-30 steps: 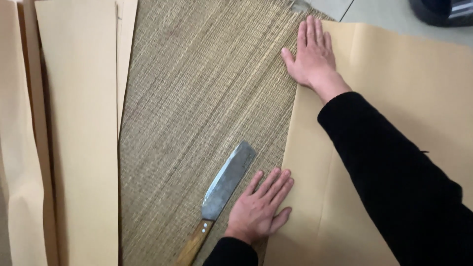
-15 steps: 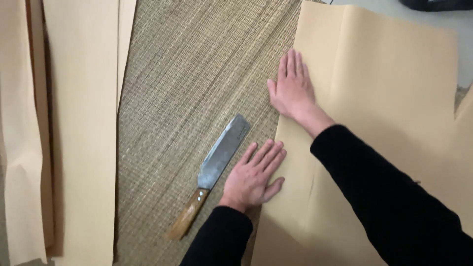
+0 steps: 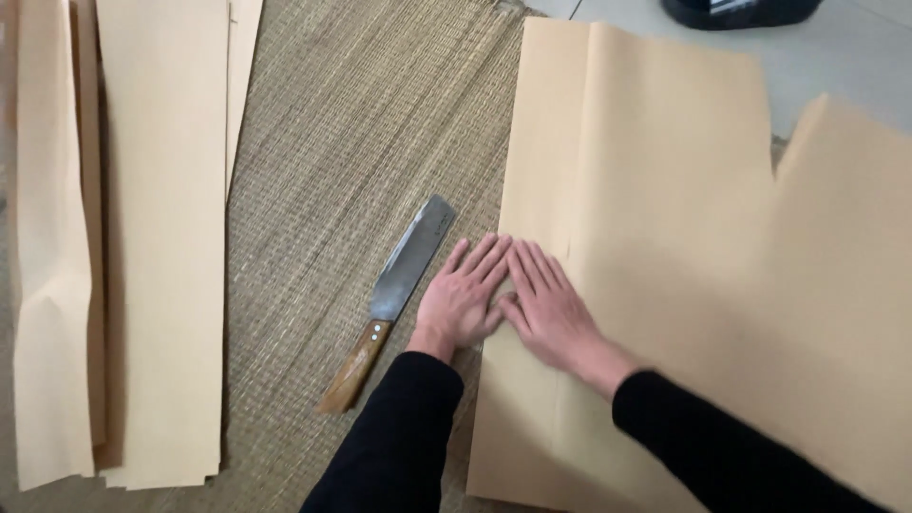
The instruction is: Folding and cutting large sheets of brown paper into strips using a knife.
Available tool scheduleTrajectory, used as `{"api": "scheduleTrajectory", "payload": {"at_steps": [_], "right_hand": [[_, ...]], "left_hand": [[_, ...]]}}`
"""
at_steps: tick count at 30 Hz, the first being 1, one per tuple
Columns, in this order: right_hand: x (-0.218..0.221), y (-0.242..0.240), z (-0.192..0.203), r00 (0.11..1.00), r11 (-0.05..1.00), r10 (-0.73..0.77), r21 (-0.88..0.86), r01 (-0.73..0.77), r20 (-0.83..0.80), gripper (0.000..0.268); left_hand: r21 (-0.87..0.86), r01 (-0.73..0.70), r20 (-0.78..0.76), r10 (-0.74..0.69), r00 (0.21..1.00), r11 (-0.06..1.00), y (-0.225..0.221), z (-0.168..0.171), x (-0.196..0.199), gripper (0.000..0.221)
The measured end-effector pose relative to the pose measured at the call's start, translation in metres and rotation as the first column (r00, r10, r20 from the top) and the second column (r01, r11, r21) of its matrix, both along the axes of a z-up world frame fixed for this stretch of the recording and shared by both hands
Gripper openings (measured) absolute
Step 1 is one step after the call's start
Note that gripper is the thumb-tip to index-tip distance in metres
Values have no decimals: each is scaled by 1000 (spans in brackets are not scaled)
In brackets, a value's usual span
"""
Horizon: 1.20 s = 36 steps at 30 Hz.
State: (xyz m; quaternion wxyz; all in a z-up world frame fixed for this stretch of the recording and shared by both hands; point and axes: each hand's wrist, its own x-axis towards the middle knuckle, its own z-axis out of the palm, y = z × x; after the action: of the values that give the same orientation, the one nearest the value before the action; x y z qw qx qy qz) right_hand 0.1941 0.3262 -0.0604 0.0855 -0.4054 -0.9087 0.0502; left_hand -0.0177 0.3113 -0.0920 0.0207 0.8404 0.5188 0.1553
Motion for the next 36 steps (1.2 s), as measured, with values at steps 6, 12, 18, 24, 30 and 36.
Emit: {"api": "scheduleTrajectory", "payload": {"at_steps": [6,12,18,24,30,36], "right_hand": [[26,-73,-24,987,991,-104,-72,114,121,90],[22,-74,-18,975,985,-139,-74,153,174,80],[27,-74,-31,989,990,-120,-58,125,81,78],[24,-88,-27,993,991,-116,-72,115,-7,77],[26,-93,-30,994,991,-93,-95,98,59,77],[24,-95,-26,989,984,-123,-116,132,80,76]], "left_hand": [[-129,-18,-142,0,990,991,5,-3,2,81],[-187,-83,-159,53,986,979,-84,39,21,74],[-199,-45,-129,20,991,979,-207,53,15,68],[-258,-92,-270,20,963,962,-194,49,10,67],[-287,-118,-322,20,947,951,-173,32,4,66],[-295,-126,-180,75,981,947,-249,61,10,67]]}}
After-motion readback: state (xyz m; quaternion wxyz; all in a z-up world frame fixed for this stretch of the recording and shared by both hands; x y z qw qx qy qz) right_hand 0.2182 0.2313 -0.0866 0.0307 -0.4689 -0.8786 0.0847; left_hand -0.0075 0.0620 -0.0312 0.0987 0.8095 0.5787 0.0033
